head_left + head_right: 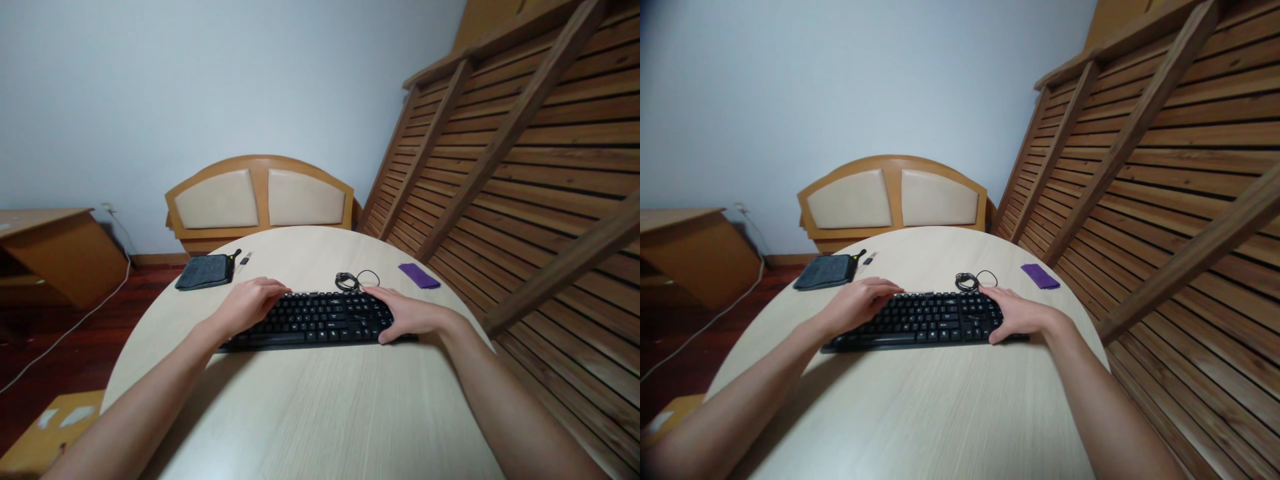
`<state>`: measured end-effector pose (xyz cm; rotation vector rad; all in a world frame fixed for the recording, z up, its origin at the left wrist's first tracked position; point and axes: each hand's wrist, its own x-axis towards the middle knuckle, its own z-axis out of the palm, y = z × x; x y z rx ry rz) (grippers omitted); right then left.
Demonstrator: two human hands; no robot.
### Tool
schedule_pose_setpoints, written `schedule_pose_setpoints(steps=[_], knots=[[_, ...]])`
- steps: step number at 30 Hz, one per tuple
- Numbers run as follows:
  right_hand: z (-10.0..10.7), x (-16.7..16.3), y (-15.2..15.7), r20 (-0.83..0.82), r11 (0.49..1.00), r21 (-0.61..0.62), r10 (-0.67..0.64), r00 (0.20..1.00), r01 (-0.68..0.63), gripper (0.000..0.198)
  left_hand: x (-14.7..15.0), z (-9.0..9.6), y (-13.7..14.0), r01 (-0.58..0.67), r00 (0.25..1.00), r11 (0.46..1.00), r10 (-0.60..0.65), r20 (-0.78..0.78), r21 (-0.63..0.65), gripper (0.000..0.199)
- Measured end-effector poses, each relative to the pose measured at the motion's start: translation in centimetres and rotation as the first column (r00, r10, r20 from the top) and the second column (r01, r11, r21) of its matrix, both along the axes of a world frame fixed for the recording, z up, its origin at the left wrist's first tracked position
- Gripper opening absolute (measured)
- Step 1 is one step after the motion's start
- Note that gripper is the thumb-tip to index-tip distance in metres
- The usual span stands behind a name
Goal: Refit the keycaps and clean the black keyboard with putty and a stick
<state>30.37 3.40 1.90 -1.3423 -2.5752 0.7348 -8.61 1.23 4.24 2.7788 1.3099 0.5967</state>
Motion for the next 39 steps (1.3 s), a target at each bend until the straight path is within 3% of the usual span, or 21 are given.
schedule_pose_setpoints(steps=[4, 8, 11, 14, 17, 30, 39], knots=[[0.2, -0.1, -0.1, 0.017, 0.997, 0.056, -0.061, 0.998, 0.060, 0.107, -3.3, 0.8, 1.5, 0.057, 0.995, 0.985, -0.042, 0.095, -0.164, 0.032], [-0.1, -3.3, -0.6, -0.004, 0.975, 0.220, 0.015, 1.000, -0.014, 0.104, -6.1, 0.6, 2.5, 0.025, 0.982, 0.937, 0.043, 0.186, -0.348, 0.030], [-0.7, -5.5, -1.1, -0.003, 0.969, 0.218, 0.121, 0.993, -0.117, 0.107, -7.9, 0.0, 3.3, -0.033, 0.968, 0.893, 0.141, 0.209, -0.448, 0.033], [-1.3, -6.4, -1.2, -0.016, 0.971, 0.190, 0.147, 0.989, -0.141, 0.095, -9.5, -0.6, 3.8, -0.068, 0.957, 0.846, 0.205, 0.206, -0.529, 0.037], [-1.5, -6.3, -1.0, -0.013, 0.975, 0.183, 0.127, 0.992, -0.123, 0.090, -10.5, -0.8, 4.1, -0.087, 0.952, 0.815, 0.238, 0.193, -0.573, 0.037], [-0.9, -2.2, 0.6, -0.063, 0.995, 0.095, 0.010, 0.998, -0.004, 0.106, -11.9, -0.6, 3.2, -0.125, 0.942, 0.713, 0.303, 0.142, -0.690, 0.025], [-0.5, -1.6, 0.8, -0.092, 0.998, 0.067, -0.012, 0.996, 0.018, 0.092, -12.8, -0.2, 2.5, -0.067, 0.926, 0.660, 0.321, 0.199, -0.749, 0.021]])
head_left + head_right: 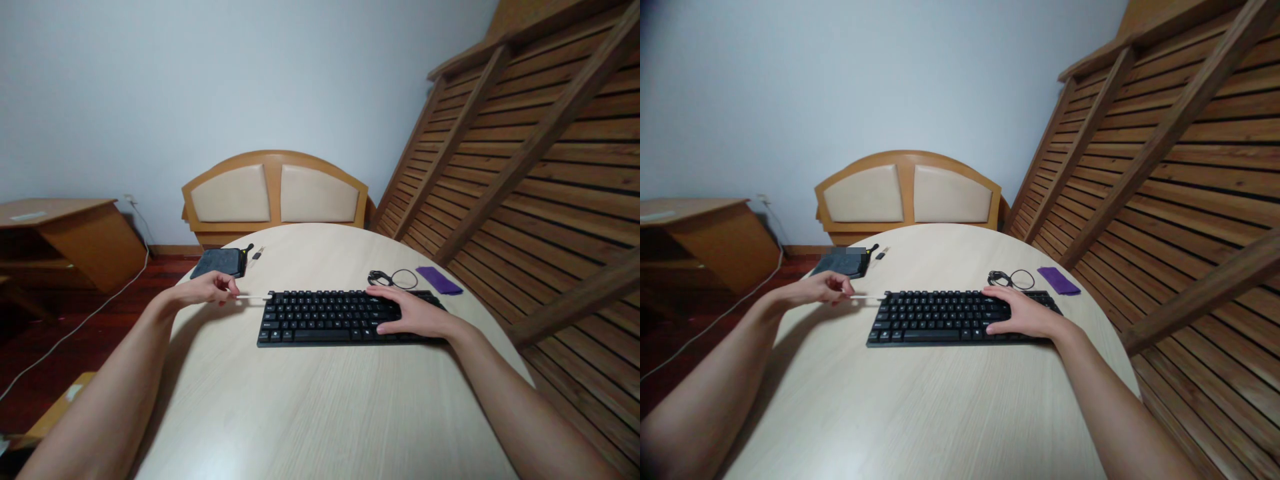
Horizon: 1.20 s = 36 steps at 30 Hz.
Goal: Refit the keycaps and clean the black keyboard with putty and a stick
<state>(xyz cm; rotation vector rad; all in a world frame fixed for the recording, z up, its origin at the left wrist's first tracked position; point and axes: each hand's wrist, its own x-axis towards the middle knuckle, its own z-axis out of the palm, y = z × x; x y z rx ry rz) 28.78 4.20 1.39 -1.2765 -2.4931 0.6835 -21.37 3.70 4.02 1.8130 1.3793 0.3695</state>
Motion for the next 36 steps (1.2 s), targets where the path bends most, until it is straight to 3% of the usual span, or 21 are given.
schedule_pose_setpoints(steps=[6, 18, 28, 36], knots=[[0.0, -0.1, -0.1, -0.013, 1.000, 0.023, 0.012, 1.000, -0.011, 0.081, 0.3, 0.3, -0.2, 0.013, 1.000, 0.999, -0.013, 0.004, -0.041, 0.025], [-0.1, -0.3, -0.1, -0.010, 0.999, 0.034, 0.023, 1.000, -0.023, 0.080, 2.4, -0.8, 0.4, 0.091, 0.996, 0.995, -0.092, -0.013, -0.029, 0.025], [-0.2, -0.1, -0.1, -0.014, 0.999, 0.042, 0.019, 1.000, -0.018, 0.080, -0.2, -0.2, 0.2, 0.019, 0.998, 0.997, -0.023, -0.055, -0.068, 0.031], [-0.5, 0.0, 0.2, -0.015, 0.999, 0.045, 0.024, 1.000, -0.023, 0.080, 1.6, -1.0, 0.7, 0.090, 0.995, 0.996, -0.091, -0.032, -0.011, 0.023]])
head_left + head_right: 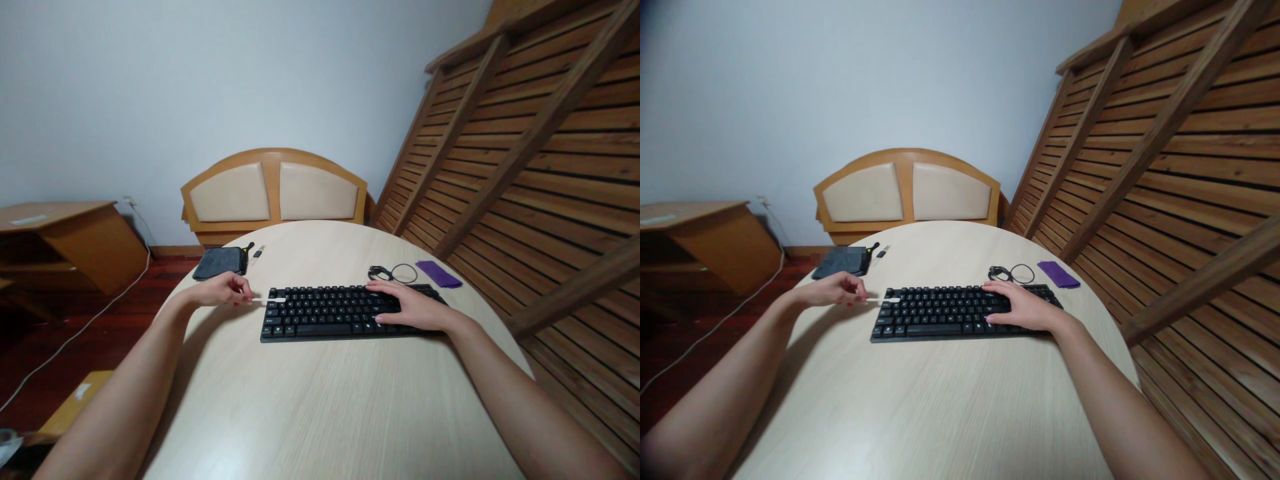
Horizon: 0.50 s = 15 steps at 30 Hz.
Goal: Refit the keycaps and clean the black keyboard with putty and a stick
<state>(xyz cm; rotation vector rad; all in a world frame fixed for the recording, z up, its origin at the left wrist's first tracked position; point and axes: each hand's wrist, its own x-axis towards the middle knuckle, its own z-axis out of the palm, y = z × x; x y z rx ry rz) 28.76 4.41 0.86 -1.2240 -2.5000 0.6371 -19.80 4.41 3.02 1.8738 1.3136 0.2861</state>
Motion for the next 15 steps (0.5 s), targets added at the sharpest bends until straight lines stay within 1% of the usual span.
schedule_pose_setpoints(steps=[4, 9, 15], knots=[[0.0, 0.0, 0.0, -0.005, 1.000, -0.001, 0.003, 1.000, -0.003, 0.079, 1.6, 0.3, -0.3, 0.042, 0.999, 0.998, -0.042, 0.000, 0.054, 0.023], [0.1, 0.0, -0.1, 0.004, 1.000, 0.004, 0.005, 1.000, -0.005, 0.080, 3.4, 0.3, -0.4, 0.050, 0.998, 0.991, -0.046, -0.032, 0.122, 0.026], [0.2, -0.1, -0.2, -0.012, 1.000, -0.007, -0.002, 1.000, 0.001, 0.079, 4.5, 0.1, -0.5, 0.102, 0.994, 0.951, -0.090, -0.056, 0.291, 0.025]])
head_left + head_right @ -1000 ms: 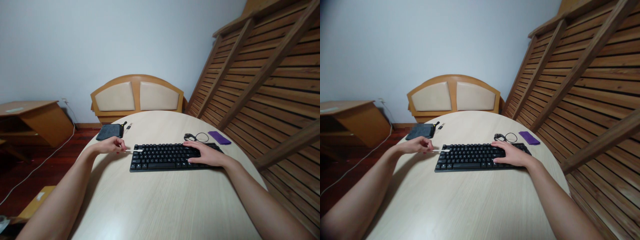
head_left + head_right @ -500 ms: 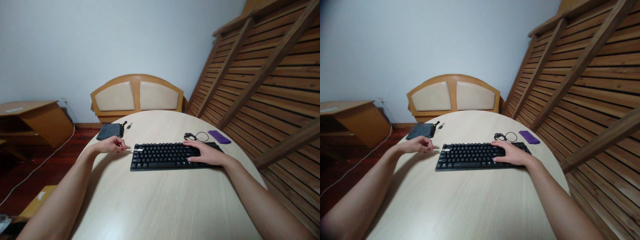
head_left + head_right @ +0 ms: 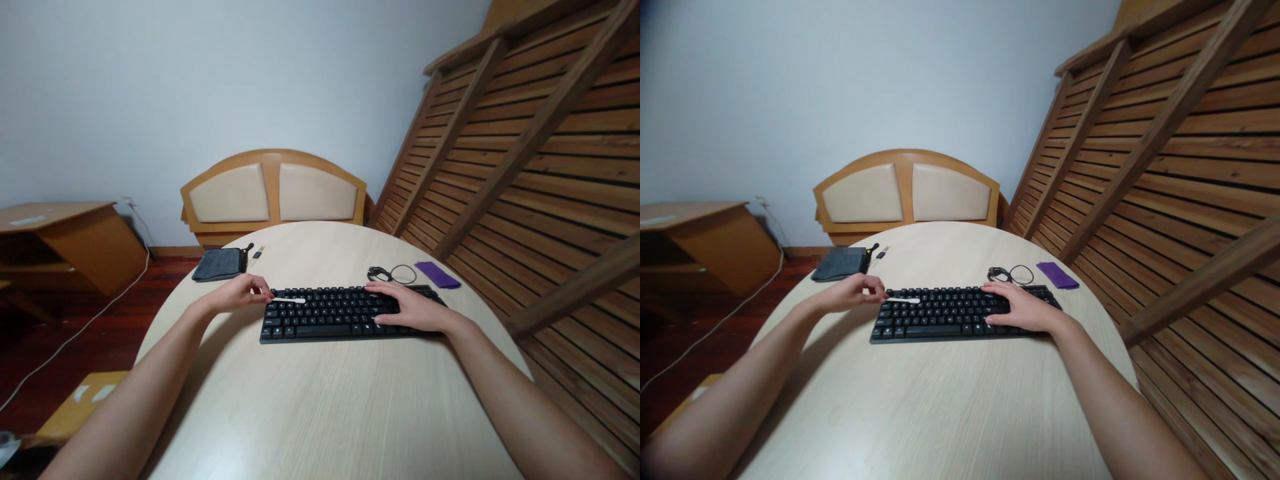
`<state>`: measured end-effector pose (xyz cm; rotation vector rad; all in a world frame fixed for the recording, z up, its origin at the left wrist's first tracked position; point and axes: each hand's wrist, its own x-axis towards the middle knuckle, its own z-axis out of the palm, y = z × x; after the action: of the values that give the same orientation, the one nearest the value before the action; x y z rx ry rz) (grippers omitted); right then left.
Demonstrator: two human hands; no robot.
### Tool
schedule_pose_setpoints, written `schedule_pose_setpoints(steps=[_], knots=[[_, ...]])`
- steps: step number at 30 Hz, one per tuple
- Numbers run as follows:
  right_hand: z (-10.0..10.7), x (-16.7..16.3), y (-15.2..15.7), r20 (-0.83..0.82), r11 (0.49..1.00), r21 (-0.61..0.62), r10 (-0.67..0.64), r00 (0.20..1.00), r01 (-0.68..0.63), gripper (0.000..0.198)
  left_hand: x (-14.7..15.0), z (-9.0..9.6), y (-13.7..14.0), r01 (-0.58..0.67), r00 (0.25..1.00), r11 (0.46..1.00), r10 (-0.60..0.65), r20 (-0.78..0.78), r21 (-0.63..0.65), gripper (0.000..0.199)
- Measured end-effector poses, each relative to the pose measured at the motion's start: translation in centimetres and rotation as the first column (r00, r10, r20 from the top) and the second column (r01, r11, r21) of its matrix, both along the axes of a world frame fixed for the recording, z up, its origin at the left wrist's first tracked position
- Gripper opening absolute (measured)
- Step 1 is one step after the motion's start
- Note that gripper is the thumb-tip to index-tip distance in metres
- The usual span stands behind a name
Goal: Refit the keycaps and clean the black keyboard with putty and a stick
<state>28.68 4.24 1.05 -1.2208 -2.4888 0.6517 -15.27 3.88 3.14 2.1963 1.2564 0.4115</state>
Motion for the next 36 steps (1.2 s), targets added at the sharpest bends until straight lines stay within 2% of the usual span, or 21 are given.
schedule_pose_setpoints(steps=[7, 13, 16, 20, 25, 29, 36], knots=[[0.0, -0.1, 0.0, 0.024, 1.000, 0.012, 0.007, 1.000, -0.007, 0.081, 1.6, -0.4, -0.1, 0.074, 0.997, 0.988, -0.074, -0.001, 0.138, 0.027], [0.0, 0.0, 0.0, 0.003, 1.000, 0.012, 0.006, 1.000, -0.006, 0.079, 3.5, -1.1, -0.4, 0.140, 0.990, 0.948, -0.141, -0.018, 0.286, 0.022], [-0.1, 0.0, 0.0, -0.010, 1.000, 0.008, 0.008, 1.000, -0.007, 0.078, 4.2, -1.0, -0.7, 0.150, 0.989, 0.937, -0.144, -0.040, 0.316, 0.021], [-0.3, 0.1, 0.1, 0.001, 1.000, 0.009, 0.008, 1.000, -0.008, 0.079, 3.2, -0.1, -0.8, 0.141, 0.989, 0.950, -0.123, -0.083, 0.277, 0.022], [-0.2, 0.1, 0.1, 0.000, 1.000, 0.002, 0.005, 1.000, -0.005, 0.079, -0.4, 1.0, -0.4, 0.027, 0.994, 0.993, -0.014, -0.111, 0.113, 0.024], [0.0, 0.0, 0.0, 0.008, 1.000, -0.001, 0.017, 1.000, -0.017, 0.079, -2.5, 1.1, 0.0, -0.050, 0.993, 0.999, 0.050, -0.107, 0.001, 0.026], [-0.2, 0.1, 0.2, -0.007, 1.000, 0.000, 0.019, 1.000, -0.019, 0.079, -1.9, 0.6, 0.2, -0.056, 0.996, 0.998, 0.056, -0.076, -0.006, 0.029]])
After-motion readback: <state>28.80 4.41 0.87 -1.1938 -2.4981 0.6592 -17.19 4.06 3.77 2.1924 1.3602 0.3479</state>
